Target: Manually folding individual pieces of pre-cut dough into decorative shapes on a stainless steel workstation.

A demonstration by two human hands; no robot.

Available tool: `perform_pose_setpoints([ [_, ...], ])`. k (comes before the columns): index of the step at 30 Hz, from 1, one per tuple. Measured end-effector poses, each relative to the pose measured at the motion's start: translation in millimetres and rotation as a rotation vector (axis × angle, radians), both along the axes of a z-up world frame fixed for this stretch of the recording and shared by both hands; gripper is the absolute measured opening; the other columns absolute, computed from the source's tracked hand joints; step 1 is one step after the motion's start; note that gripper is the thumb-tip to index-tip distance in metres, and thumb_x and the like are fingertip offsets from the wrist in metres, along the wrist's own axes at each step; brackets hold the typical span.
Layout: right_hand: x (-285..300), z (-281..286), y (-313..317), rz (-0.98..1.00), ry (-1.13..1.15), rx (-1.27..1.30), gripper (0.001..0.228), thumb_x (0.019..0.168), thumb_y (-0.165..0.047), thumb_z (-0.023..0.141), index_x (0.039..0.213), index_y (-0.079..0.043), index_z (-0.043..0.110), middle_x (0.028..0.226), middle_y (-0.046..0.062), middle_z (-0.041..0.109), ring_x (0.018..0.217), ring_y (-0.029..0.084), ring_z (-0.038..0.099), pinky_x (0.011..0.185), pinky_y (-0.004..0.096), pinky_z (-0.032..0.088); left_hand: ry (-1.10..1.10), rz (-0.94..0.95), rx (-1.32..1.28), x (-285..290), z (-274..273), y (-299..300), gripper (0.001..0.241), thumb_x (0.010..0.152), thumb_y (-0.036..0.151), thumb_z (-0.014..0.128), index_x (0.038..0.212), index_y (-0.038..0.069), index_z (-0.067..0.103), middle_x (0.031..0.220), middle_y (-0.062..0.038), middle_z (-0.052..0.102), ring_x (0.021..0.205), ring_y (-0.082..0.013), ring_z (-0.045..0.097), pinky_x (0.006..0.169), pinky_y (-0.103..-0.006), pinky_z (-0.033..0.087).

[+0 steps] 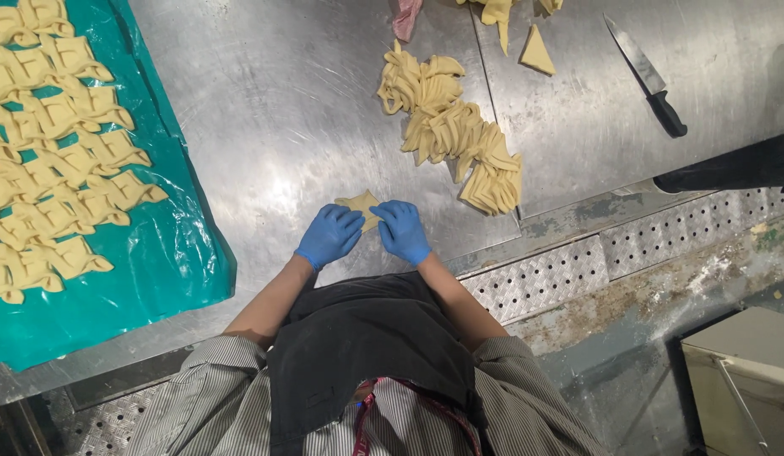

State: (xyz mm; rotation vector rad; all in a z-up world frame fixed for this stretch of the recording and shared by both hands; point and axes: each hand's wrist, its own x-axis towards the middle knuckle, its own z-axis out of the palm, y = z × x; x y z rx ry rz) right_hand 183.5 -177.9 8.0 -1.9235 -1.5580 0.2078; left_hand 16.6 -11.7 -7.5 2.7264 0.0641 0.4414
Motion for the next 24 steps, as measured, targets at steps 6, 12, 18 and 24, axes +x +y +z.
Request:
perform_pose_setpoints([
  [6, 2, 9, 4, 0.033, -0.098, -0.015, 0.034, 0.083, -0.017, 0.075, 0.117, -0.018, 0.074, 0.118, 0.005, 0.065, 0.113, 0.028, 0.059, 0.099, 0.044, 0.043, -0.002, -0.067, 0.005, -2, 9, 5, 0.027, 0.092, 0.031, 0.071, 0.109, 0.010, 0.074, 0.118, -0.006, 0.069, 0.109, -0.0267, 0.062, 0.102, -0.0447, 0.045],
  [12, -1, -18, 3, 0.122, -0.189, 0.069, 0.023, 0.086, -0.027, 0.080, 0.107, -0.018, 0.073, 0.108, 0.003, 0.065, 0.110, 0.027, 0.061, 0.093, 0.042, 0.045, -0.046, -0.043, -0.021, -6, -6, 2, 0.028, 0.087, 0.034, 0.073, 0.104, 0.012, 0.073, 0.113, -0.007, 0.071, 0.105, -0.0255, 0.064, 0.101, -0.0437, 0.045],
  [18, -6, -9, 1, 0.102, -0.159, 0.116, 0.021, 0.087, -0.019, 0.078, 0.105, -0.013, 0.070, 0.106, 0.003, 0.066, 0.107, 0.027, 0.062, 0.094, 0.043, 0.046, 0.032, -0.005, -0.002, -3, 10, -3, 0.016, 0.091, 0.023, 0.070, 0.103, 0.012, 0.072, 0.102, -0.003, 0.070, 0.104, -0.0241, 0.064, 0.099, -0.0417, 0.045],
  [24, -4, 10, 11, 0.047, 0.081, 0.104, 0.019, 0.085, -0.018, 0.082, 0.100, -0.012, 0.073, 0.092, 0.003, 0.065, 0.093, 0.026, 0.062, 0.085, 0.040, 0.045, -0.047, 0.125, -0.243, 7, 37, -6, 0.016, 0.091, 0.020, 0.069, 0.104, 0.010, 0.072, 0.100, -0.007, 0.069, 0.101, -0.0279, 0.062, 0.099, -0.0439, 0.042],
])
